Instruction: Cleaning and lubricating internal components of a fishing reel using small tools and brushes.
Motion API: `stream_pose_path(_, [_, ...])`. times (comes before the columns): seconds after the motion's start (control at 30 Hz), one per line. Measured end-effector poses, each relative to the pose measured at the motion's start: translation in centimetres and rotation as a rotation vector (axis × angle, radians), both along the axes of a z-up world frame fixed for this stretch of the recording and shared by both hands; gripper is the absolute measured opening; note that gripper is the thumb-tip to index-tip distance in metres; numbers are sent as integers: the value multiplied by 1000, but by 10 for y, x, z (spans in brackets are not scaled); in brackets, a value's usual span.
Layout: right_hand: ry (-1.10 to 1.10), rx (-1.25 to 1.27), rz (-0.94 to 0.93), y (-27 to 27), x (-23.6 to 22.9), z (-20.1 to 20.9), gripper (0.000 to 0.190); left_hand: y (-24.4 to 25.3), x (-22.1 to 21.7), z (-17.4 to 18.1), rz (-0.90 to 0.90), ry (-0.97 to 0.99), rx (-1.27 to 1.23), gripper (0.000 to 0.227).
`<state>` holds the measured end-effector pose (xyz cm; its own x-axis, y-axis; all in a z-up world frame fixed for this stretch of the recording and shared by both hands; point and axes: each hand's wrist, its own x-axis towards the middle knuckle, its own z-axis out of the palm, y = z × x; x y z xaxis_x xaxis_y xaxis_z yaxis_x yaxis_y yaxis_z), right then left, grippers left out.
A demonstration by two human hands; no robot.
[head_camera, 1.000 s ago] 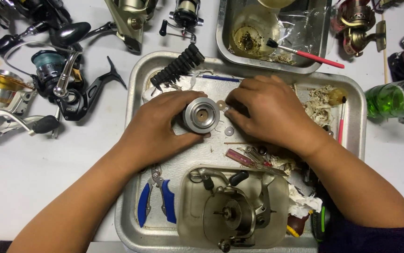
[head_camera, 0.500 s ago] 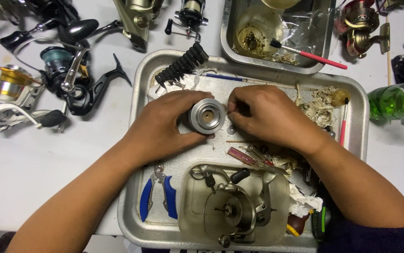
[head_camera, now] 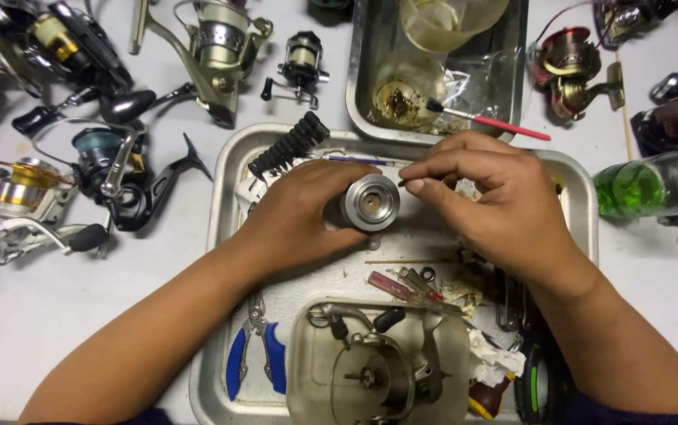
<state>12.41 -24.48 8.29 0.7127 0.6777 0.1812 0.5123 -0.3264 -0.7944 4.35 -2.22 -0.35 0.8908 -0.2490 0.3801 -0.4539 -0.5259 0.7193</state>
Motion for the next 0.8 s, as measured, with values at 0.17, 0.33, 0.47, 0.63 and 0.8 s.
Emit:
stream_pose_path(0.17, [-100, -116, 133, 2, 1, -13, 18, 1, -7, 1, 3, 7, 2, 60])
stream_pose_path(0.33, [-322, -104, 265, 4, -5, -20, 18, 2, -7, -5, -20, 8, 19, 65])
stream_pose_path(0.47, [-411, -143, 317, 7, -13, -17, 26, 2, -7, -4, -35, -3, 26, 62])
stream_pose_path(0.63, [-493, -197, 322, 9, -21, -13, 31, 2, -7, -4, -55, -26, 20, 62])
stream_pose_path(0.8, [-516, -228, 324, 11, -24, -9, 29, 1, -6, -1, -68, -35, 19, 57])
